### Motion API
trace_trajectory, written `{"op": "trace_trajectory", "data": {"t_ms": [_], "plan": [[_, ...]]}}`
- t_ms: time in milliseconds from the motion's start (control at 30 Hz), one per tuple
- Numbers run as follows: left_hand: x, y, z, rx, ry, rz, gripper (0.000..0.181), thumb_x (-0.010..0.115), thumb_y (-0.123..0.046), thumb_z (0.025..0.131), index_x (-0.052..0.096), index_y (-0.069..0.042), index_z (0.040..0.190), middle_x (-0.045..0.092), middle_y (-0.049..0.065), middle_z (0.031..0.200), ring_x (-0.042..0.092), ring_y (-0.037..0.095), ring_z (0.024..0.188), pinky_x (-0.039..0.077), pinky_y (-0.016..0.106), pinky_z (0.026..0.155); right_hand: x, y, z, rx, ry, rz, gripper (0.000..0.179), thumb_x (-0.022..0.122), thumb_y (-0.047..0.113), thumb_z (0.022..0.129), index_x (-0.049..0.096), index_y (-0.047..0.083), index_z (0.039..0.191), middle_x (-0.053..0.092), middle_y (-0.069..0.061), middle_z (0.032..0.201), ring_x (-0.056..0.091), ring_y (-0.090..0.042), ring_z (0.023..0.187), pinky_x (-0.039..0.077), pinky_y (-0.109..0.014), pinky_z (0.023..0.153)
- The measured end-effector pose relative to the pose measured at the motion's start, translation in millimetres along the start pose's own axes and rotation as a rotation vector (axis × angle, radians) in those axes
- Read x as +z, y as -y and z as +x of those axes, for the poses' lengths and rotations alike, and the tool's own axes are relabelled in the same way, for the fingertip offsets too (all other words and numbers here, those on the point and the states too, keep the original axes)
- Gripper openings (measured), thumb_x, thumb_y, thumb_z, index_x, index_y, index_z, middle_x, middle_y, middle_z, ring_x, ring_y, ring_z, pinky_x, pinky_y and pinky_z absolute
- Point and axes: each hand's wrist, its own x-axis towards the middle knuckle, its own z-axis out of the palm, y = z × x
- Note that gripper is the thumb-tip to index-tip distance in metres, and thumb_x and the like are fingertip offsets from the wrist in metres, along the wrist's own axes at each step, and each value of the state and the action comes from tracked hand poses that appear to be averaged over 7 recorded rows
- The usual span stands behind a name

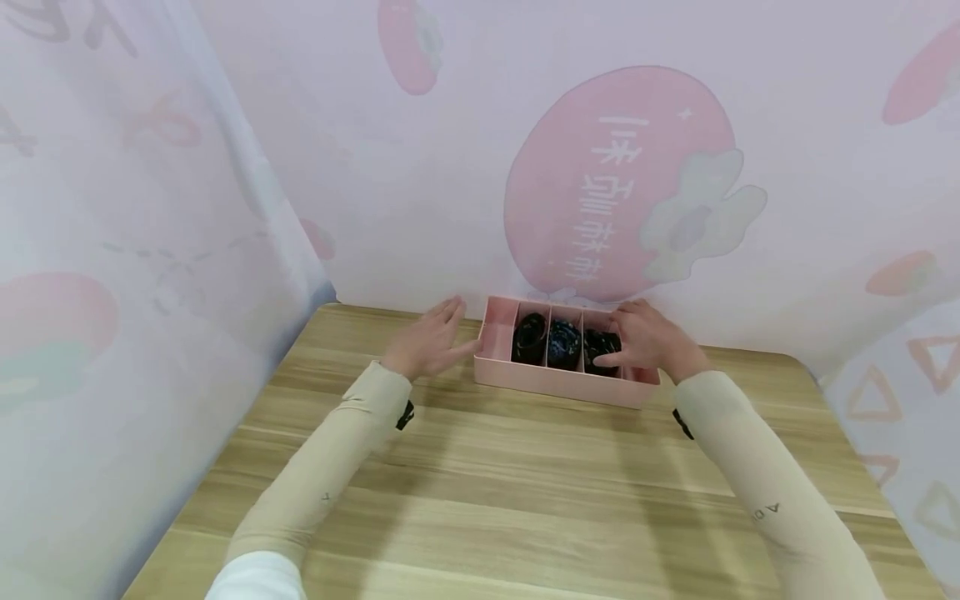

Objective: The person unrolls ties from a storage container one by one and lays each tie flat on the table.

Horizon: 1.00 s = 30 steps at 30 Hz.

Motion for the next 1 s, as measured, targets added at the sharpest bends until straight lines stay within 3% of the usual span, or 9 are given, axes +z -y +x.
{"op": "trace_trajectory", "data": {"t_ms": [133, 267, 533, 667, 867, 1000], "plan": [[4.7, -11.9, 11.5, -0.001, 0.041, 0.019, 0.095, 0.030, -0.068, 0.107, 0.010, 0.002, 0.168, 0.010, 0.018, 0.178, 0.011, 0.034, 0.166, 0.015, 0.047, 0.135, 5.4, -0.3, 2.0, 0.061, 0.047, -0.004, 0.067, 0.079, 0.062, 0.086, 0.078, 0.000, 0.111, 0.065, -0.028, 0.135, 0.054, -0.049, 0.132, 0.039, -0.063, 0.119], [13.8, -20.3, 22.4, 0.023, 0.045, 0.041, 0.093, 0.032, -0.066, 0.108, 0.013, 0.004, 0.167, 0.013, 0.021, 0.177, 0.012, 0.035, 0.166, 0.014, 0.045, 0.135, 10.1, -1.8, 1.6, 0.106, 0.073, -0.008, 0.068, 0.080, 0.064, 0.085, 0.078, 0.000, 0.110, 0.062, -0.030, 0.141, 0.051, -0.050, 0.135, 0.041, -0.063, 0.118], [27.2, -29.4, 31.7, 0.031, 0.016, 0.032, 0.091, 0.038, -0.060, 0.109, 0.014, 0.006, 0.166, 0.012, 0.023, 0.176, 0.013, 0.038, 0.165, 0.015, 0.047, 0.135, 13.7, -0.7, 4.3, 0.061, 0.079, -0.141, 0.081, 0.078, 0.070, 0.082, 0.076, -0.003, 0.115, 0.064, -0.025, 0.140, 0.054, -0.046, 0.135, 0.045, -0.061, 0.116], [31.3, -30.2, 31.5, 0.029, 0.014, 0.051, 0.090, 0.039, -0.059, 0.109, 0.013, 0.006, 0.166, 0.011, 0.023, 0.176, 0.013, 0.038, 0.165, 0.015, 0.047, 0.135, 16.8, 3.9, 9.0, 0.016, 0.084, -0.234, 0.079, 0.076, 0.073, 0.083, 0.077, -0.002, 0.110, 0.066, -0.021, 0.134, 0.058, -0.043, 0.128, 0.049, -0.059, 0.112], [41.2, -28.4, 33.0, 0.009, 0.001, 0.072, 0.091, 0.039, -0.060, 0.109, 0.012, 0.006, 0.166, 0.011, 0.023, 0.176, 0.012, 0.038, 0.165, 0.015, 0.046, 0.135, 19.9, 13.6, 12.7, -0.032, 0.089, -0.329, 0.064, 0.077, 0.071, 0.082, 0.074, 0.007, 0.079, 0.068, -0.017, 0.123, 0.058, -0.037, 0.118, 0.051, -0.053, 0.109], [45.9, -29.1, 34.3, 0.015, -0.009, 0.074, 0.091, 0.039, -0.059, 0.108, 0.012, 0.006, 0.166, 0.011, 0.023, 0.176, 0.012, 0.038, 0.165, 0.015, 0.046, 0.135, 24.9, 16.6, 12.2, -0.021, 0.105, -0.340, 0.064, 0.077, 0.071, 0.082, 0.072, 0.008, 0.078, 0.069, -0.016, 0.124, 0.056, -0.038, 0.122, 0.050, -0.052, 0.111]]}}
